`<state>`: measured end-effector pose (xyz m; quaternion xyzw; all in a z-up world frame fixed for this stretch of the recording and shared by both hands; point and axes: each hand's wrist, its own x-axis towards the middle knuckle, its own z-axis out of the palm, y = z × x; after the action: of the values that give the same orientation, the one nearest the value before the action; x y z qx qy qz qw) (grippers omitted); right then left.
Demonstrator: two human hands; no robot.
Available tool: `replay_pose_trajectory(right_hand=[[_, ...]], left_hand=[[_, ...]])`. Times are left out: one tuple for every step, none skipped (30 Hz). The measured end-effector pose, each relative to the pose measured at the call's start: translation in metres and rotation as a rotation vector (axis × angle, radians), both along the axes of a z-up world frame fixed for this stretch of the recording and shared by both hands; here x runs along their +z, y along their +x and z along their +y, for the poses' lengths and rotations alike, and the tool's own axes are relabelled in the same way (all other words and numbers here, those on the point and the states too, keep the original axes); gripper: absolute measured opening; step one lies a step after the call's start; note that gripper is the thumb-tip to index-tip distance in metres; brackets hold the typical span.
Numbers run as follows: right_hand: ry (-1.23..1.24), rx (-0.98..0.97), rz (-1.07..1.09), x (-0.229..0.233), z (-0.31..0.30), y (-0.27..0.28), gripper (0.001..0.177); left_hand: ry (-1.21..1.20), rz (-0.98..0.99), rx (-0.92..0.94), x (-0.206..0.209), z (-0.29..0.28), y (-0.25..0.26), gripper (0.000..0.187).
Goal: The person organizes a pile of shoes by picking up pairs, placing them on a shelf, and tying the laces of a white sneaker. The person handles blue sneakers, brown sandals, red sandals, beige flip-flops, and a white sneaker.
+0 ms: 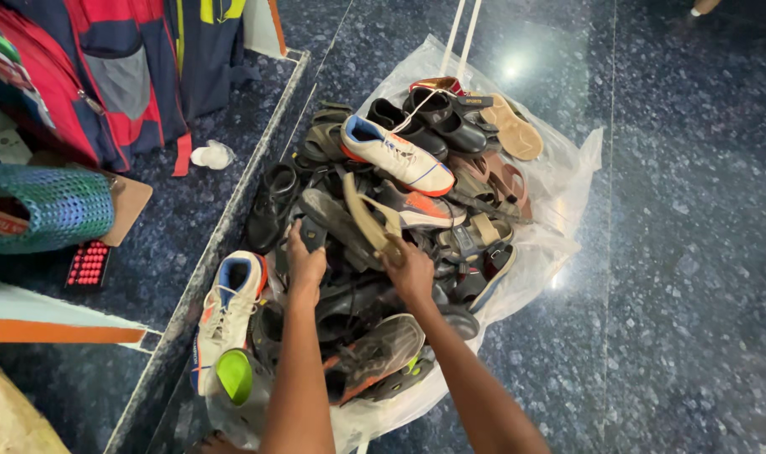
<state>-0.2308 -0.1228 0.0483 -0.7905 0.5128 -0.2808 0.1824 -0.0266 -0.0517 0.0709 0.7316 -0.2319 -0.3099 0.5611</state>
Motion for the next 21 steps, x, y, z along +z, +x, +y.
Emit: replay_pose_trajectory(right_hand=[[-0.028, -0.060, -0.048, -0.011, 0.001, -0.003, 0.051], [0.021, -0.159, -0.073, -0.023, 0.001, -0.008, 0.052], [0.068, -0.259, -0.100, -0.035, -0.001, -0.013, 0.054], [0.115, -0.359, -0.127, -0.046, -0.002, -0.020, 0.056], [0.236, -0.448, -0.161, -0.057, 0.000, -0.028, 0.061], [0.358, -0.536, -0.196, -0.066, 0.006, -0.037, 0.066], [0.480, -0.599, -0.342, -0.073, 0.019, -0.049, 0.064], [0.602, -0.658, -0.489, -0.079, 0.028, -0.056, 0.063], [0.579, -0.662, -0.405, -0.085, 0.034, -0.056, 0.060], [0.555, -0.665, -0.320, -0.090, 0.041, -0.054, 0.058], [0.523, -0.662, -0.235, -0.092, 0.043, -0.054, 0.057], [0.531, -0.671, -0.222, -0.093, 0.043, -0.056, 0.057], [0.538, -0.677, -0.214, -0.094, 0.040, -0.054, 0.057], [0.545, -0.683, -0.205, -0.094, 0.039, -0.052, 0.057], [0.560, -0.677, -0.205, -0.094, 0.039, -0.052, 0.057], [0.575, -0.672, -0.204, -0.093, 0.040, -0.052, 0.057], [0.585, -0.668, -0.207, -0.092, 0.038, -0.053, 0.058], [0.579, -0.653, -0.218, -0.092, 0.039, -0.052, 0.059], [0.573, -0.639, -0.229, -0.091, 0.041, -0.051, 0.059], [0.566, -0.626, -0.240, -0.091, 0.041, -0.051, 0.060], [0.581, -0.638, -0.228, -0.090, 0.041, -0.051, 0.061]], left_hand=[[0.057, -0.071, -0.010, 0.005, -0.004, 0.001, 0.080], [0.042, -0.097, -0.020, 0.008, -0.008, 0.003, 0.082], [0.027, -0.125, -0.031, 0.008, -0.012, 0.009, 0.085], [0.011, -0.154, -0.042, 0.006, -0.016, 0.015, 0.088], [0.035, -0.183, -0.035, 0.000, -0.017, 0.021, 0.089], [0.058, -0.213, -0.029, -0.008, -0.016, 0.026, 0.091], [0.083, -0.245, -0.019, -0.018, -0.015, 0.033, 0.092], [0.062, -0.236, -0.003, -0.029, -0.015, 0.038, 0.093], [0.051, -0.222, 0.015, -0.044, -0.010, 0.039, 0.094], [0.041, -0.207, 0.033, -0.057, -0.006, 0.039, 0.095], [0.164, -0.201, 0.017, -0.067, -0.005, 0.039, 0.095], [0.288, -0.193, -0.001, -0.076, -0.004, 0.039, 0.095], [0.410, -0.189, -0.018, -0.081, -0.004, 0.041, 0.095], [0.314, -0.215, -0.027, -0.086, -0.005, 0.037, 0.095], [0.220, -0.243, -0.036, -0.087, -0.008, 0.031, 0.094], [0.126, -0.270, -0.046, -0.085, -0.007, 0.027, 0.094], [0.114, -0.081, -0.005, -0.080, -0.006, 0.023, 0.096], [0.101, 0.108, 0.034, -0.073, -0.003, 0.015, 0.098], [0.087, 0.298, 0.071, -0.066, -0.004, 0.004, 0.101], [0.041, 0.347, 0.084, -0.060, -0.006, -0.005, 0.101], [-0.004, 0.395, 0.097, -0.056, -0.006, -0.013, 0.103]])
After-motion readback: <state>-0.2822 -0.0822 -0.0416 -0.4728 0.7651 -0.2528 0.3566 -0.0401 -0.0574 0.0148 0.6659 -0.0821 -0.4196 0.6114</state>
